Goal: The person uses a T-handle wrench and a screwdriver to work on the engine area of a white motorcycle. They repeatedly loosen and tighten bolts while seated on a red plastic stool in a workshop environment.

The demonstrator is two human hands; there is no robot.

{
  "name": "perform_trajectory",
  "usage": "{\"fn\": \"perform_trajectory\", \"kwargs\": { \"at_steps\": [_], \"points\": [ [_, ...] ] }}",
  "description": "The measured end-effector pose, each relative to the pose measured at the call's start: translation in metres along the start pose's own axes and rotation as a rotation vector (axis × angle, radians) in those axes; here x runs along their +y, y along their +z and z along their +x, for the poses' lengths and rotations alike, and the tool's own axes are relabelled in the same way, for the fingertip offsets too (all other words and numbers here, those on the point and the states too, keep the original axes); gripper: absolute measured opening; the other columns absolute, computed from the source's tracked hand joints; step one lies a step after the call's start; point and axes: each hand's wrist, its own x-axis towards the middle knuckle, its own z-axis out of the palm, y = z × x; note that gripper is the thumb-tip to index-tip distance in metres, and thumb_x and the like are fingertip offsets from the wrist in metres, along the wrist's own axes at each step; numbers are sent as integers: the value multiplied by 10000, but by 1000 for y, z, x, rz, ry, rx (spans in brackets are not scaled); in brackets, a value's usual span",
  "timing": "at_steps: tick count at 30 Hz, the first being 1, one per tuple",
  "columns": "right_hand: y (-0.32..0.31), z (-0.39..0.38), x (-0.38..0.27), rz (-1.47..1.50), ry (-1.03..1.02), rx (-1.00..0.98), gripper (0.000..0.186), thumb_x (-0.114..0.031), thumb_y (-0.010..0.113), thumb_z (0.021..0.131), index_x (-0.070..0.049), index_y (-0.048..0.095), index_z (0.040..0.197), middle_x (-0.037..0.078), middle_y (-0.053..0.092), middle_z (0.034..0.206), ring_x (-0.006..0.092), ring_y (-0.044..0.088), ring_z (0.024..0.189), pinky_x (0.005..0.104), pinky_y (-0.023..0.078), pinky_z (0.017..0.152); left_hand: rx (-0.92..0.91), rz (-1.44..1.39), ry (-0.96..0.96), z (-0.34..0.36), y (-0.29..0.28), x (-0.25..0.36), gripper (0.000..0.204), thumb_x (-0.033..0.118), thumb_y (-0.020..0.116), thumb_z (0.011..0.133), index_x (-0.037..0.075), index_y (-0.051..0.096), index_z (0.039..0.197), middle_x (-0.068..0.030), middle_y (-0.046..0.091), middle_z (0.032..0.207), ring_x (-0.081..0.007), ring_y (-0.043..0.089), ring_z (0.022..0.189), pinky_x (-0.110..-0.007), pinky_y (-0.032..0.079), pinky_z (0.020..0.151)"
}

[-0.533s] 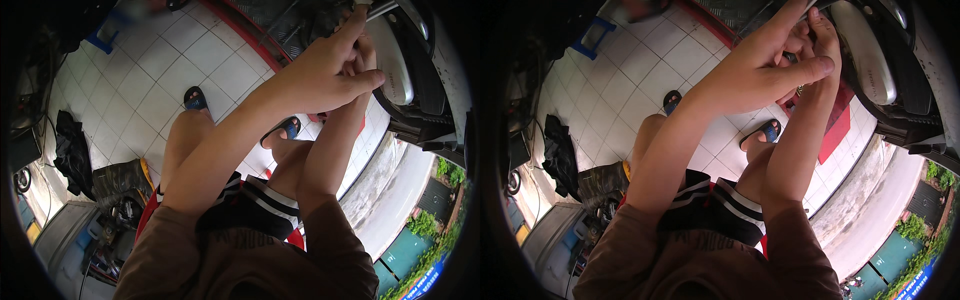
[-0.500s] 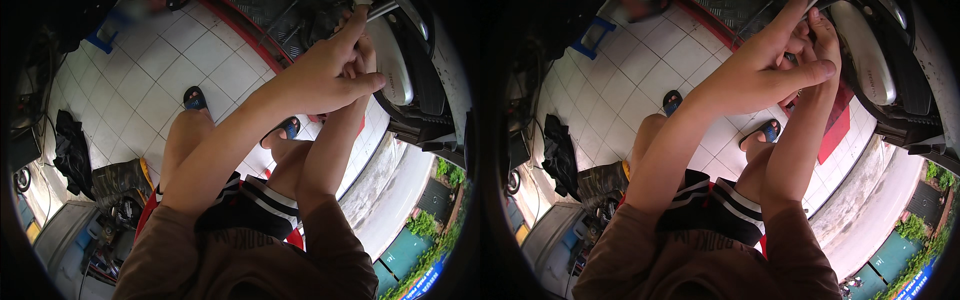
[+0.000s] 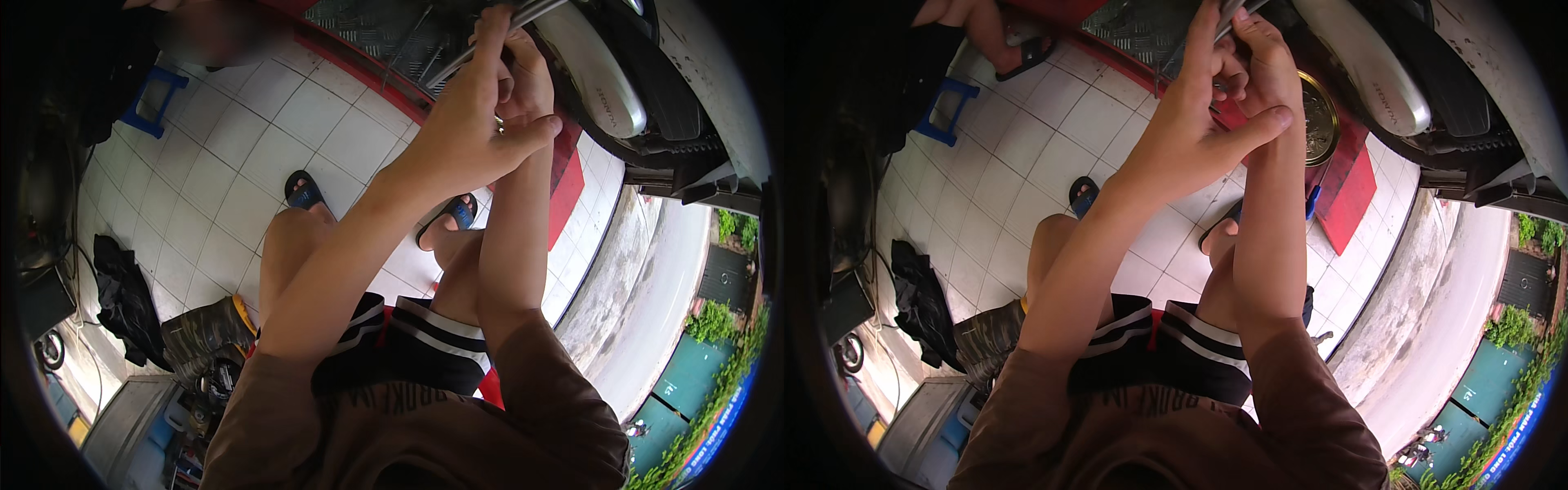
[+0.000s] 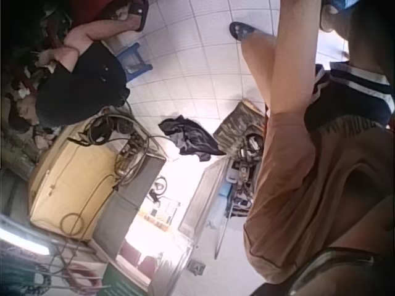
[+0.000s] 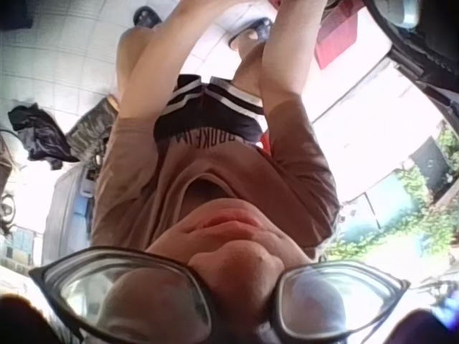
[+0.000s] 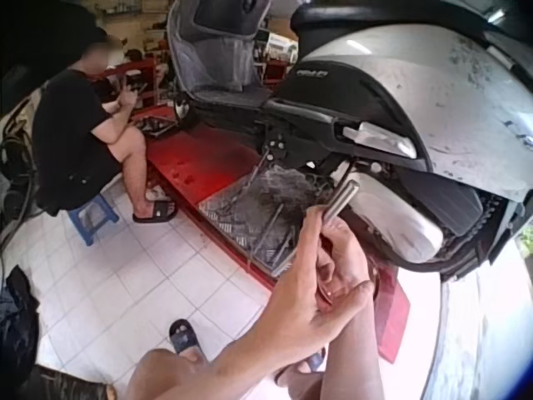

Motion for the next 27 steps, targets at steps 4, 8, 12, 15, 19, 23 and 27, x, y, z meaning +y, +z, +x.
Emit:
{"fn": "perform_trajectory", "kwargs": {
  "at_steps": [4,8,12,15,19,23,27],
  "points": [
    [-14,-7,11,61,-81,-74,257,-256,518,977,-44,580,846,10,488,624,88,451,504,228,365,459,49,-72,-162,-9,-16,4,526,212,563,947,4,399,1401,-4,519,673,-94,499,646,-242,416,658],
    [-34,-37,10,-108,55,-280,243,-219,516,976,-4,583,884,18,497,630,75,445,536,220,320,453,289,-205,-288,-14,-16,-4,533,354,373,1024,-32,671,808,13,489,564,-47,375,513,-220,294,480],
    [-75,-78,45,-419,167,-379,275,-245,575,929,-8,632,802,37,558,613,97,496,578,275,396,533,358,-82,-510,-8,-8,-33,342,237,482,968,-13,637,792,33,433,570,-59,375,516,-237,311,478],
    [-121,-87,56,-690,246,-254,288,-211,568,932,1,620,744,81,602,640,187,577,611,331,440,572,310,-49,-671,-11,12,-52,288,207,509,959,-9,632,815,39,439,590,-55,391,519,-229,321,482],
    [-164,-76,80,-1090,-130,57,177,-111,622,849,43,659,772,262,630,734,382,653,728,441,493,666,149,10,-727,-20,55,-79,199,151,573,923,-11,652,839,22,513,612,-61,483,555,-239,386,513],
    [-179,-80,68,-1313,185,78,168,-105,574,825,-20,696,902,193,693,907,345,685,880,418,555,775,-275,372,-435,-12,113,-106,197,157,565,939,-9,670,938,-6,640,791,-71,564,690,-228,446,585],
    [-182,-81,68,-1364,285,-147,243,-100,518,862,-75,714,1005,133,700,1040,276,677,990,375,552,799,-690,517,-602,32,158,-164,200,168,609,909,-4,678,982,-44,679,824,-115,614,723,-273,492,663]
  ]
}}
